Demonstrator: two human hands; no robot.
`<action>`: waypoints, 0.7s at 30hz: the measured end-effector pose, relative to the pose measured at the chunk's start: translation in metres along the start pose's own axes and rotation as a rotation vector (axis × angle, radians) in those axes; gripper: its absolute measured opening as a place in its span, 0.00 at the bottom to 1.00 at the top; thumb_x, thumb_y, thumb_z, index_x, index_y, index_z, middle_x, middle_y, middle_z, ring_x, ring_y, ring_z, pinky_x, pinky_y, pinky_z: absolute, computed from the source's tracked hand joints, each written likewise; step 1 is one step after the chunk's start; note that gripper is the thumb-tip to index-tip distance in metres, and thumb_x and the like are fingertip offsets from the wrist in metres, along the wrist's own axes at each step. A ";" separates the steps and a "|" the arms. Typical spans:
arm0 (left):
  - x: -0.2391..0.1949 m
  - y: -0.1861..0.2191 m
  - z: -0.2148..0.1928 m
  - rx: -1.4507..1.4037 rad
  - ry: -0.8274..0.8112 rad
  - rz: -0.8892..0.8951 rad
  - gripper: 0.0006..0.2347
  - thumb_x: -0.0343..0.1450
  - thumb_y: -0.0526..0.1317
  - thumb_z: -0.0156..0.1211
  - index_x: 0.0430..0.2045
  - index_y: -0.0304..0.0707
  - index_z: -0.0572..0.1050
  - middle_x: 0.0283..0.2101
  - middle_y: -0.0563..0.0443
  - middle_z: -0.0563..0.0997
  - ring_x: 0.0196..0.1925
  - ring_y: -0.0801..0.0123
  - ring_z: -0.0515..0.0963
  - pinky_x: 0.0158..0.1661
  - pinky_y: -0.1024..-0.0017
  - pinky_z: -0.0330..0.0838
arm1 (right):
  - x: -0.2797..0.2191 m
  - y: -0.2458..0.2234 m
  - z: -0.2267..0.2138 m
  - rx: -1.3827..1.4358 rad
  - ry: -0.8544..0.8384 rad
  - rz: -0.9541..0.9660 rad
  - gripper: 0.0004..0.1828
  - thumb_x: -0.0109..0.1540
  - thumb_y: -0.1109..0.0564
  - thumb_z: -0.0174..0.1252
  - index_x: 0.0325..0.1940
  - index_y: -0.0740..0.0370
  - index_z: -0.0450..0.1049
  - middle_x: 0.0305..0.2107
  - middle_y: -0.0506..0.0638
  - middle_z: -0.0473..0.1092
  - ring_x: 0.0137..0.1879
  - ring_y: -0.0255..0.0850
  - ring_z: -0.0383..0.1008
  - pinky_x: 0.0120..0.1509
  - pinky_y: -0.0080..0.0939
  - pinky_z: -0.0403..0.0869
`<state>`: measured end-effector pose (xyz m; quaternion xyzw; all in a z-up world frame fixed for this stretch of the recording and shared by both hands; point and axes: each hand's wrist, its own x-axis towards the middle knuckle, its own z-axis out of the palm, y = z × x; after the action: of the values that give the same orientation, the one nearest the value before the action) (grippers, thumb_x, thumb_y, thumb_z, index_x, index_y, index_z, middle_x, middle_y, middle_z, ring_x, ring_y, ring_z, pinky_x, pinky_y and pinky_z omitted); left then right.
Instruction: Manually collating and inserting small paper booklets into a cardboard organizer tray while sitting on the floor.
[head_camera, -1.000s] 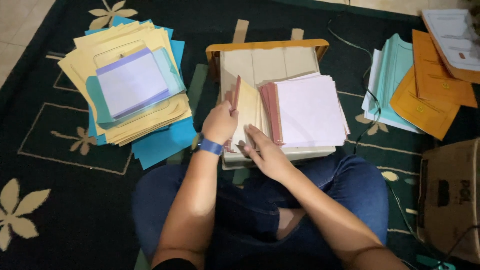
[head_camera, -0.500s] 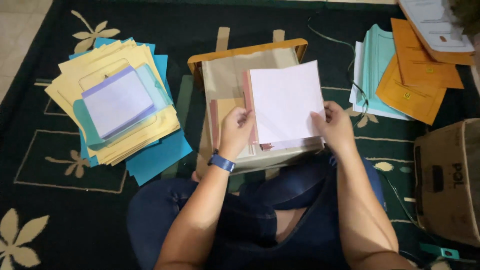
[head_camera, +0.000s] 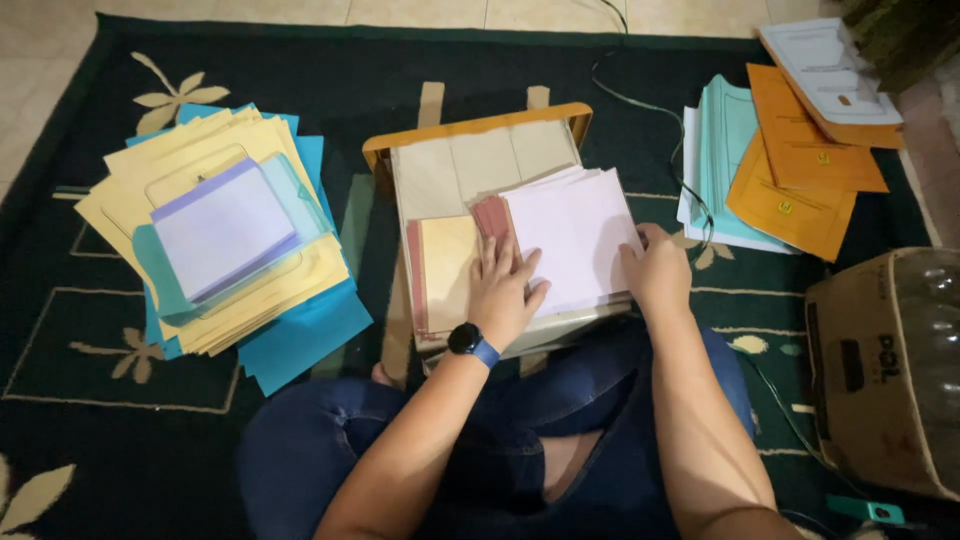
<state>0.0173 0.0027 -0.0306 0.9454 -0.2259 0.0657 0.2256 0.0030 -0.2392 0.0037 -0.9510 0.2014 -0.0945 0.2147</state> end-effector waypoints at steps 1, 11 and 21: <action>0.002 0.000 0.000 0.004 0.005 0.001 0.22 0.74 0.55 0.53 0.62 0.54 0.71 0.73 0.39 0.59 0.76 0.39 0.54 0.66 0.41 0.54 | 0.002 0.000 0.004 0.004 0.003 -0.003 0.21 0.62 0.53 0.64 0.59 0.61 0.77 0.42 0.58 0.79 0.49 0.56 0.81 0.49 0.56 0.79; 0.000 0.003 -0.004 0.043 -0.125 -0.010 0.24 0.77 0.52 0.41 0.71 0.53 0.58 0.76 0.35 0.50 0.79 0.39 0.43 0.71 0.39 0.37 | -0.003 -0.047 0.039 -0.141 -0.129 -0.650 0.28 0.66 0.58 0.49 0.71 0.66 0.65 0.68 0.63 0.63 0.77 0.53 0.58 0.79 0.50 0.56; 0.000 0.001 0.011 0.118 -0.102 -0.058 0.26 0.76 0.51 0.39 0.72 0.46 0.56 0.77 0.38 0.50 0.79 0.44 0.45 0.71 0.39 0.36 | 0.031 -0.067 0.053 -0.420 -0.325 -0.542 0.38 0.73 0.37 0.23 0.82 0.61 0.43 0.79 0.57 0.41 0.84 0.47 0.38 0.84 0.49 0.42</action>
<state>0.0170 -0.0036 -0.0401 0.9653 -0.2052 0.0241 0.1594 0.0680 -0.1774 -0.0108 -0.9957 -0.0793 0.0475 0.0115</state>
